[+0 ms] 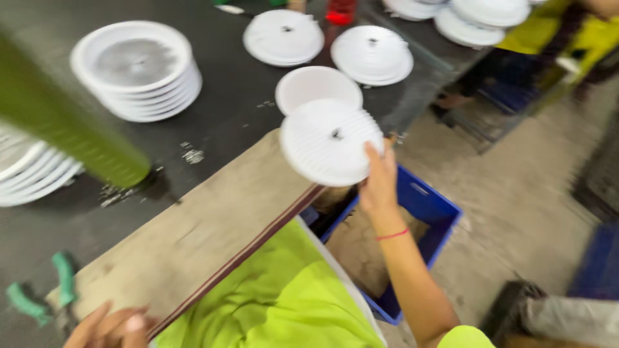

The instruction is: The person uses an electric screwdriver to drive screws into the back of a round white light fixture base, then fits the white diffuser cover onto the base and presses it into place. They stack the finished fixture with others and repeat the screwdriving on the next base.

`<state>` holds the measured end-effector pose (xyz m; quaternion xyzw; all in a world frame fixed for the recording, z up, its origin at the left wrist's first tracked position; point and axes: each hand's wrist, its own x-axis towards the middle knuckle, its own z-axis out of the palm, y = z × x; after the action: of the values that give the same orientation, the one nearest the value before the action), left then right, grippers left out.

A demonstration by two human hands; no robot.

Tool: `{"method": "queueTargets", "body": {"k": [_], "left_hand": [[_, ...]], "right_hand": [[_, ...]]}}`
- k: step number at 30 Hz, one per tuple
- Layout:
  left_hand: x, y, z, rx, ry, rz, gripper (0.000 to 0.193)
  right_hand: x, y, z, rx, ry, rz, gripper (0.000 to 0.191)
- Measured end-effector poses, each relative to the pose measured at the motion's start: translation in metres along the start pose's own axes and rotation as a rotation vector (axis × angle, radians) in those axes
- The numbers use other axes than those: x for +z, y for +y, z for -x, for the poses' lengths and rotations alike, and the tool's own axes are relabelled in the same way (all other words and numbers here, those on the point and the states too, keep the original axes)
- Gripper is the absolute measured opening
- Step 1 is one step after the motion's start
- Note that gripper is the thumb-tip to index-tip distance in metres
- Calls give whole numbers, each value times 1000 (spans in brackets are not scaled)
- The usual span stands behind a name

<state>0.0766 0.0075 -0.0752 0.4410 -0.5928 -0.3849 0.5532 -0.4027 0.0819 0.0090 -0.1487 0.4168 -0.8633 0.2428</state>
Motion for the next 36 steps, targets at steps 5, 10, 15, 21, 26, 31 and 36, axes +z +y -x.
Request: {"method": "queueTargets", "body": {"k": [5,10,15,21,26,31,36], "left_hand": [[19,44,16,21,31,-34,39],[35,77,11,51,-9,-43,37],[45,89,7,24,-34,-31,32],[48,100,3,-107,3,-182,26],[48,101,-10,138,37,-416,21],[52,102,-29,265,6,-511,20],[60,93,-56,295,-61,-423,17]], "right_hand": [[0,23,-57,-18,186,52,47],[-12,59,-107,-218,201,339,55],[-17,81,-144,-395,320,984,62],[-14,88,-171,-440,308,1219,69],[11,75,-134,-804,262,1223,49],[73,60,-49,-568,-198,794,27],[120,70,-11,-296,-600,521,27]]}}
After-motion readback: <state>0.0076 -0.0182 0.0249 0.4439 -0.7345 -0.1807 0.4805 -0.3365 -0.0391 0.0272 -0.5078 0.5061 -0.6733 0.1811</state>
